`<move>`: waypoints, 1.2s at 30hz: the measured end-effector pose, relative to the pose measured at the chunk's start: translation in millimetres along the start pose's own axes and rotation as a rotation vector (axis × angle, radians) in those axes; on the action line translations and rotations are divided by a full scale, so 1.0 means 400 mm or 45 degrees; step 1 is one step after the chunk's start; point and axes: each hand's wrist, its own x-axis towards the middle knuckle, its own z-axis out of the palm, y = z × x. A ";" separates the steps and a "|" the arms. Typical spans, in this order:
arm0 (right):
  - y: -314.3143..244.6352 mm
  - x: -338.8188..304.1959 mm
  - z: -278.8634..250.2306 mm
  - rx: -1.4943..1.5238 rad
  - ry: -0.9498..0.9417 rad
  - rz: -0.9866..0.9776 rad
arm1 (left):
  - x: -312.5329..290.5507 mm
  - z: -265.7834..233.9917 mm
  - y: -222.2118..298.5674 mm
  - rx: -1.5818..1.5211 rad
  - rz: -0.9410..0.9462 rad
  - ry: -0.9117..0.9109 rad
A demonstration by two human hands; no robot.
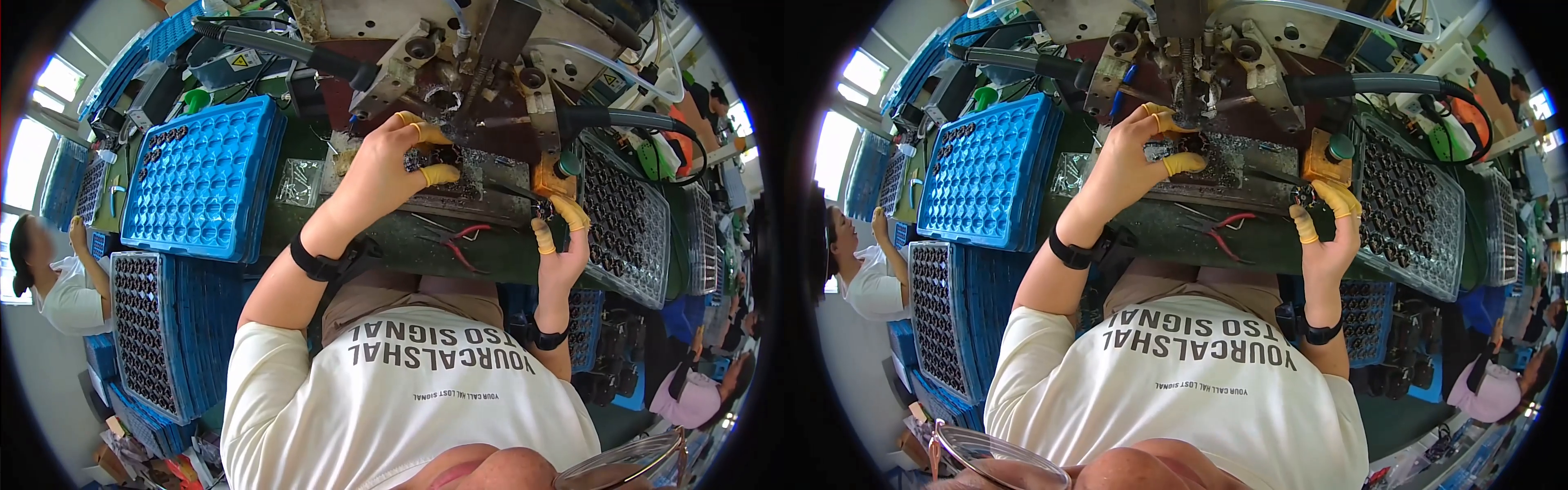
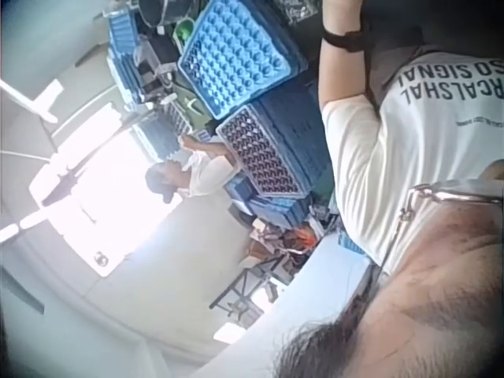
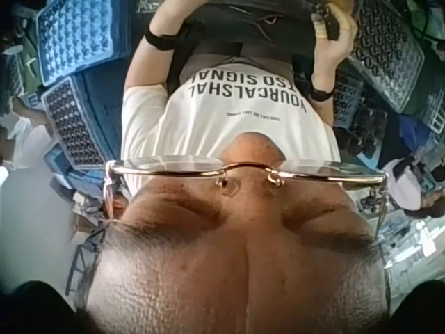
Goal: Assembling small electronic components using an automated press machine and pliers on a factory line.
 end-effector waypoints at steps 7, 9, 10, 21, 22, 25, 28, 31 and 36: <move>0.004 -0.018 0.002 0.024 -0.012 0.030 | 0.006 -0.006 -0.001 -0.055 -0.109 -0.130; -0.002 -0.020 0.006 0.057 -0.029 0.039 | 0.002 0.000 0.005 0.018 -0.063 -0.113; -0.006 -0.021 0.009 0.088 -0.047 0.044 | -0.001 0.004 0.009 0.099 -0.041 -0.074; -0.009 -0.016 0.008 0.060 -0.062 -0.046 | -0.020 0.028 -0.006 0.133 0.251 0.068; -0.007 -0.004 0.004 -0.013 -0.011 -0.065 | -0.020 0.030 -0.006 0.057 0.212 0.066; 0.024 0.031 -0.002 -0.248 0.014 -0.138 | -0.031 0.038 -0.014 0.010 0.149 0.100; 0.054 0.057 -0.001 -0.389 -0.053 -0.172 | -0.032 0.047 -0.011 0.002 0.059 0.131; 0.058 0.067 0.004 -0.384 -0.090 -0.106 | -0.032 0.053 -0.011 -0.106 -0.031 0.123; 0.056 0.076 -0.005 -0.338 -0.097 -0.109 | -0.020 0.047 -0.019 -0.234 -0.025 0.035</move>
